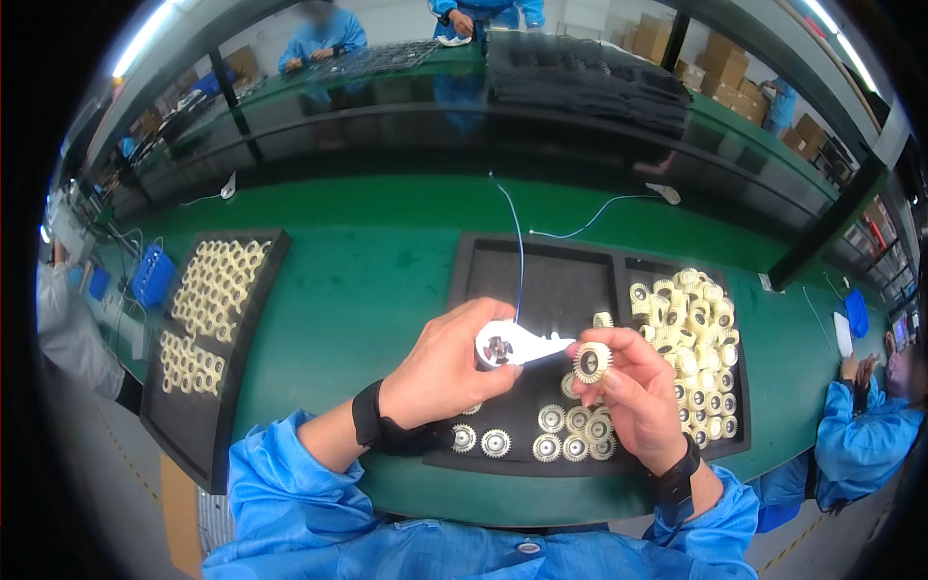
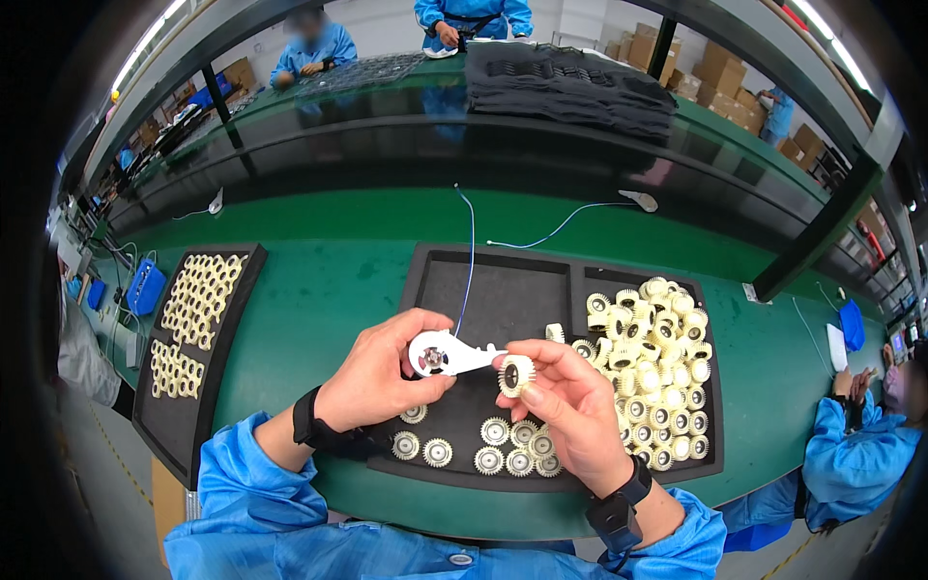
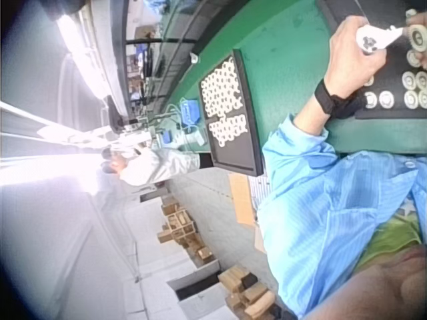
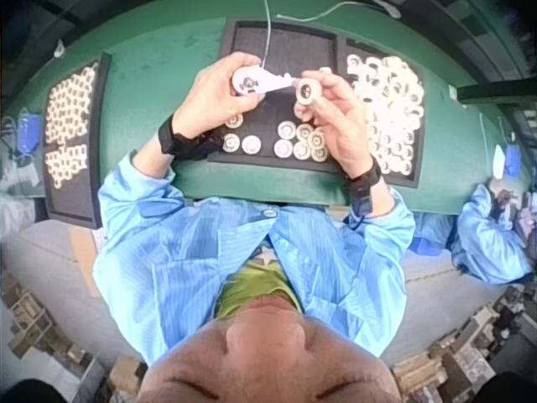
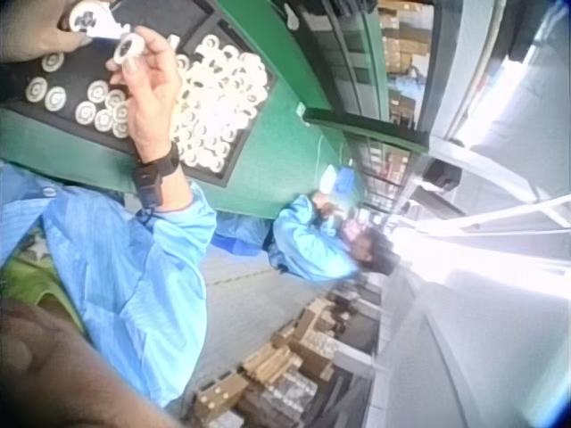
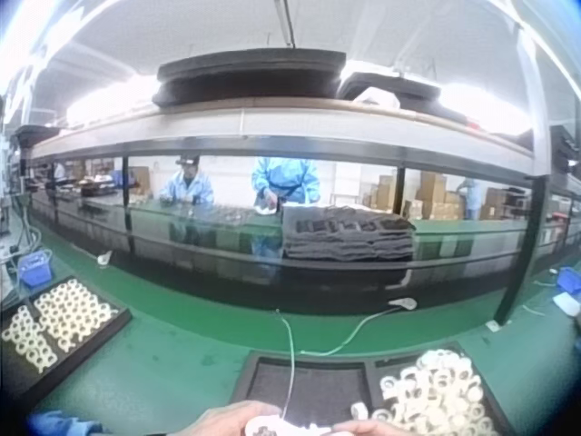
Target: The person is assembling white plastic gear components and wires on a factory line.
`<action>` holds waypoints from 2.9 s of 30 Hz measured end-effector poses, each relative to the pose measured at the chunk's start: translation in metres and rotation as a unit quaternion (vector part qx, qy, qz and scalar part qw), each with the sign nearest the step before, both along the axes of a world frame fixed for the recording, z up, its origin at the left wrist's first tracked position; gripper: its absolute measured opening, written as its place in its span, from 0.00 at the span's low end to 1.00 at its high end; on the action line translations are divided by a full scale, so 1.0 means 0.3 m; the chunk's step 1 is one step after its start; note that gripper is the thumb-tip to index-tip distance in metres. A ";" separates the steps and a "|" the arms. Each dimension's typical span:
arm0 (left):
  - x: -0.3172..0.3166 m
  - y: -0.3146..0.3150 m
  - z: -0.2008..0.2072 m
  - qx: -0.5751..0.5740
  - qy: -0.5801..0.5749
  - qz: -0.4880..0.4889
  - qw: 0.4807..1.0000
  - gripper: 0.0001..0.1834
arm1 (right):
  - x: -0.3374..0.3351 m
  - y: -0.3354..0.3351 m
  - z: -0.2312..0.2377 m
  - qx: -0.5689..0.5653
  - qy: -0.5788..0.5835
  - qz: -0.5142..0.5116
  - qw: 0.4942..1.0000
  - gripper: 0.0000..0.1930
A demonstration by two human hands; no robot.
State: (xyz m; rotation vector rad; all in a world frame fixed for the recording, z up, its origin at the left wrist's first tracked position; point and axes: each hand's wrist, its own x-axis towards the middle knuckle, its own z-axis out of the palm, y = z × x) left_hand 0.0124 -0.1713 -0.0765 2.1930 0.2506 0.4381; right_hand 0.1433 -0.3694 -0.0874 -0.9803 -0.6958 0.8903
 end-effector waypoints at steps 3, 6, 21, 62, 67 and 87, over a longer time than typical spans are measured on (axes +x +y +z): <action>-0.015 -0.021 -0.002 0.016 -0.026 -0.009 0.999 0.26 | -0.026 0.003 0.009 -0.004 -0.064 -0.054 0.997 0.22; -0.022 -0.033 -0.002 0.004 -0.041 -0.039 0.998 0.28 | -0.026 0.005 0.000 -0.031 -0.054 -0.029 0.998 0.22; -0.030 -0.067 0.006 -0.042 -0.050 -0.105 0.992 0.26 | -0.046 0.018 -0.018 -0.056 -0.332 -0.066 0.939 0.20; -0.007 -0.077 -0.113 -0.426 0.089 -0.184 0.881 0.20 | -0.069 0.039 -0.025 -0.008 -0.649 -0.043 0.759 0.23; 0.062 0.036 -0.065 -0.352 -0.104 -0.066 0.928 0.20 | 0.006 0.023 -0.003 -0.034 -0.638 -0.187 0.746 0.23; 0.541 0.777 -0.356 0.017 0.020 0.325 0.945 0.18 | 0.045 0.020 -0.052 -0.192 -0.667 -0.188 0.696 0.19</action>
